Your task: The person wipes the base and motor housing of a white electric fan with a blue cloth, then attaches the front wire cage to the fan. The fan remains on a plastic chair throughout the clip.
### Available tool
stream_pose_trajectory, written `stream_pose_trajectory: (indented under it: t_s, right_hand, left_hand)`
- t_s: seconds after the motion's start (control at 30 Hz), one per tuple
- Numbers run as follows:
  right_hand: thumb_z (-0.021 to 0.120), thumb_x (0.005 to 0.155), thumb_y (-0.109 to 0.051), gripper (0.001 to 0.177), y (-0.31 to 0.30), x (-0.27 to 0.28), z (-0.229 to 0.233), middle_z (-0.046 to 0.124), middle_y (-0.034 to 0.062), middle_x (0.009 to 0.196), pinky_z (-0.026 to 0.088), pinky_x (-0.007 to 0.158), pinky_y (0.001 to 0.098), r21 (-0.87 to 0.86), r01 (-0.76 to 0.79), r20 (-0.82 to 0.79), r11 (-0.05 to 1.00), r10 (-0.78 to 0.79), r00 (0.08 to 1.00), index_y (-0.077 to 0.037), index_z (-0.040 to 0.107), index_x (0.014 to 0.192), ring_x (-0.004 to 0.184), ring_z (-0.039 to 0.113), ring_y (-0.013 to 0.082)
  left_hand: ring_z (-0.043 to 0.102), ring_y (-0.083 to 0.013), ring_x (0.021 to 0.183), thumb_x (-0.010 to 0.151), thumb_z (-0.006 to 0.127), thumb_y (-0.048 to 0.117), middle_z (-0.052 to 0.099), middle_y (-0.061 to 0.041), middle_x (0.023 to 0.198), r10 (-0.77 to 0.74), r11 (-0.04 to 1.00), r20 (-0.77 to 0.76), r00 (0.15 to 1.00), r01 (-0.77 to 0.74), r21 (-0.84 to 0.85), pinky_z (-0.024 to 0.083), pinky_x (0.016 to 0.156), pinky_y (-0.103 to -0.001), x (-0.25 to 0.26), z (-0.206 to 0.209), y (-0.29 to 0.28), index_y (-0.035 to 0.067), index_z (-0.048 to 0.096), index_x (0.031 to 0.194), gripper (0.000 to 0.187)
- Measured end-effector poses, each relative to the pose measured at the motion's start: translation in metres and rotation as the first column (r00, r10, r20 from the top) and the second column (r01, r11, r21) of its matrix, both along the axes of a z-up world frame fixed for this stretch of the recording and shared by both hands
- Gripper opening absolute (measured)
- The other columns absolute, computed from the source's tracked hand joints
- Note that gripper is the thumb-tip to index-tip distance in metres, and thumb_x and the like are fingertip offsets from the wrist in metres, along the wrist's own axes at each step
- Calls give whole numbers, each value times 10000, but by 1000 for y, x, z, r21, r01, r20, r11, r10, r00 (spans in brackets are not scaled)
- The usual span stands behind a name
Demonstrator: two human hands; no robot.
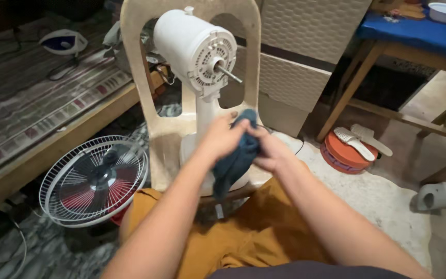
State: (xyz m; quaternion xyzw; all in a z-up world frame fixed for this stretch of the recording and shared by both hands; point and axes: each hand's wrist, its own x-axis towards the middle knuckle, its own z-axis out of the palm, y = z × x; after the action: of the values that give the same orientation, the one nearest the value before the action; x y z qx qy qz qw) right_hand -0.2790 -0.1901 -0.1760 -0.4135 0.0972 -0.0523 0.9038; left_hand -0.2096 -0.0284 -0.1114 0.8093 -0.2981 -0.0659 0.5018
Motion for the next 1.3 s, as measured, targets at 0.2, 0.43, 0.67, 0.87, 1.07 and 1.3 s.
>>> stream_pose_trajectory:
  t_s: [0.2,0.43,0.67,0.87,1.07,1.3]
  right_hand:
    - [658,1003,-335,278,-81,29,139,715,63,1061,618,865,511,-282,293,228,914,-233,945,-134,598,1185,959,731,252]
    - [757,1003,-343,306,-33,130,233,772,14,1005,581,781,311,-909,388,409,151,147,901,-70,775,1140,902,709,129]
    - [743,958,-281,334,-42,134,228,752,57,1025,627,802,341,-800,54,217,597,205,954,-25,731,1173,883,728,159]
    - [711,986,-213,310,-34,152,256,741,147,1204,596,814,346,-904,373,207,-209,551,809,-60,738,1253,1007,721,238]
    - [747,884,-196,296,-43,145,240,732,94,1017,642,698,328,-965,83,108,249,91,990,-54,708,1142,831,741,176]
    - [743,897,-154,215,-50,140,228,733,57,937,639,708,326,-861,94,206,499,175,963,-27,720,1069,793,733,151]
  left_hand:
    - [596,-341,1291,868,910,460,585,-190,1406,465,878,468,752,-322,-355,509,1090,-459,68,100,52,96,606,1394,708]
    - [241,-381,1518,625,920,707,80,-254,1645,81,990,142,987,-63,-126,385,1161,-501,156,127,18,137,110,1610,1397]
    - [178,-424,1563,601,910,771,-21,-289,1683,97,992,153,983,-83,-94,355,1191,-522,160,116,20,119,14,1639,1519]
    - [295,-416,1517,475,922,747,78,-260,1654,90,992,161,983,-74,-105,439,1140,-504,168,118,18,231,-28,1633,1584]
    - [293,-443,1514,519,941,782,82,-308,1648,97,993,212,972,-82,-79,423,1150,-508,191,105,10,154,-33,1627,1603]
    - [309,-423,1535,492,883,784,136,-323,1641,56,994,170,984,-40,-100,412,1190,-497,182,105,16,137,56,1655,1567]
